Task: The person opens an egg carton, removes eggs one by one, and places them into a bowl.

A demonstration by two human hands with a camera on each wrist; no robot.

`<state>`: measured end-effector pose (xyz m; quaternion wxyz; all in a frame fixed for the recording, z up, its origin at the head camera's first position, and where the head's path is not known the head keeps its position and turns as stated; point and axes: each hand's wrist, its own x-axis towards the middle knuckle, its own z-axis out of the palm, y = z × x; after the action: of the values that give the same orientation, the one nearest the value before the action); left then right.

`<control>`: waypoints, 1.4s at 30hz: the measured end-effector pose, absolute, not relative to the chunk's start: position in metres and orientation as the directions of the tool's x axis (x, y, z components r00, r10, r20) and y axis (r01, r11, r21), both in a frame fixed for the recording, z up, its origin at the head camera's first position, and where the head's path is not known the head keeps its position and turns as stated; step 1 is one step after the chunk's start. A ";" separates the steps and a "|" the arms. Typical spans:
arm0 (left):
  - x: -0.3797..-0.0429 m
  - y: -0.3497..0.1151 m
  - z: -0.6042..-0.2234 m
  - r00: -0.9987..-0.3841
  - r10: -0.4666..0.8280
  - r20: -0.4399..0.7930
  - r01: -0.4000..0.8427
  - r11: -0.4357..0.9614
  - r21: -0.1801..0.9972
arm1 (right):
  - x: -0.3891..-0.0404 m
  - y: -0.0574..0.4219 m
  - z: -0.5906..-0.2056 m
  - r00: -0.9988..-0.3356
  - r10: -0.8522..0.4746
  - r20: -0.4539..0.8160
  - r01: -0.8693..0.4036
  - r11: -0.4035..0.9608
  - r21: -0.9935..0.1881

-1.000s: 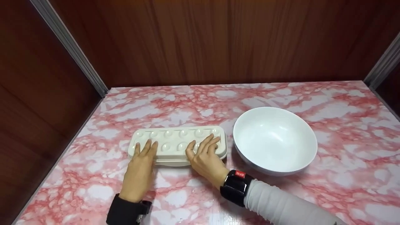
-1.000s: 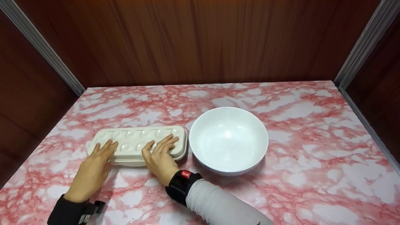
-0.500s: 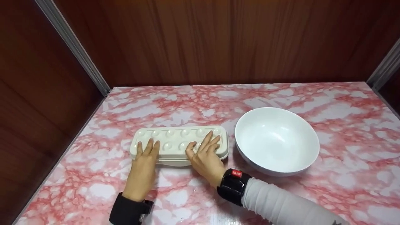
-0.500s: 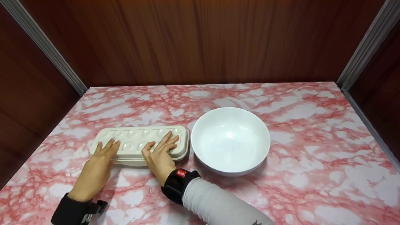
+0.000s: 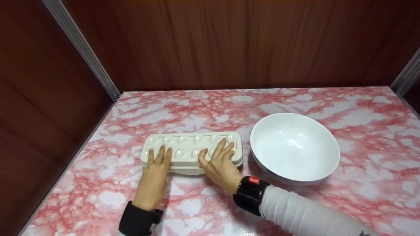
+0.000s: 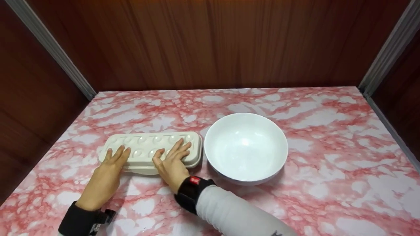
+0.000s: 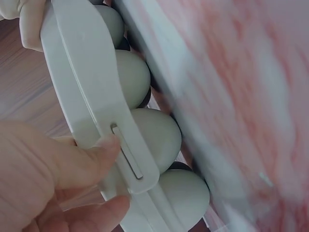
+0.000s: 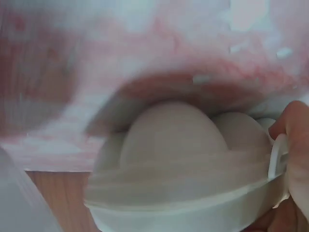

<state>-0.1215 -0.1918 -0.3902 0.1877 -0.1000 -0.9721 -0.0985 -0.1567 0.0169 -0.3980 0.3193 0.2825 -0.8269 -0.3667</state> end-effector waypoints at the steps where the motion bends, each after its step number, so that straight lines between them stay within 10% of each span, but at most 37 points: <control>1: -0.123 -0.191 -0.391 -0.906 0.168 0.389 0.237 0.962 0.137 | -0.157 0.018 -0.400 -0.636 -0.698 0.330 -0.227 0.577 0.784; 15: -0.140 -0.180 -0.402 -0.785 0.277 0.554 0.074 0.930 -0.360 | -0.160 0.019 -0.403 -0.607 -0.713 0.350 -0.228 0.579 0.783; 28: -0.147 -0.177 -0.405 -0.724 0.313 0.615 -0.012 0.886 -0.464 | -0.159 0.017 -0.404 -0.591 -0.704 0.393 -0.200 0.600 0.774; 42: -0.138 -0.185 -0.395 -0.789 0.299 0.536 0.148 0.940 -0.306 | -0.154 0.020 -0.396 -0.611 -0.716 0.339 -0.273 0.592 0.758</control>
<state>-0.1383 -0.1854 -0.3953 0.3018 -0.1192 -0.9376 0.1249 -0.1542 0.0198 -0.3958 0.3259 0.2975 -0.8306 -0.3397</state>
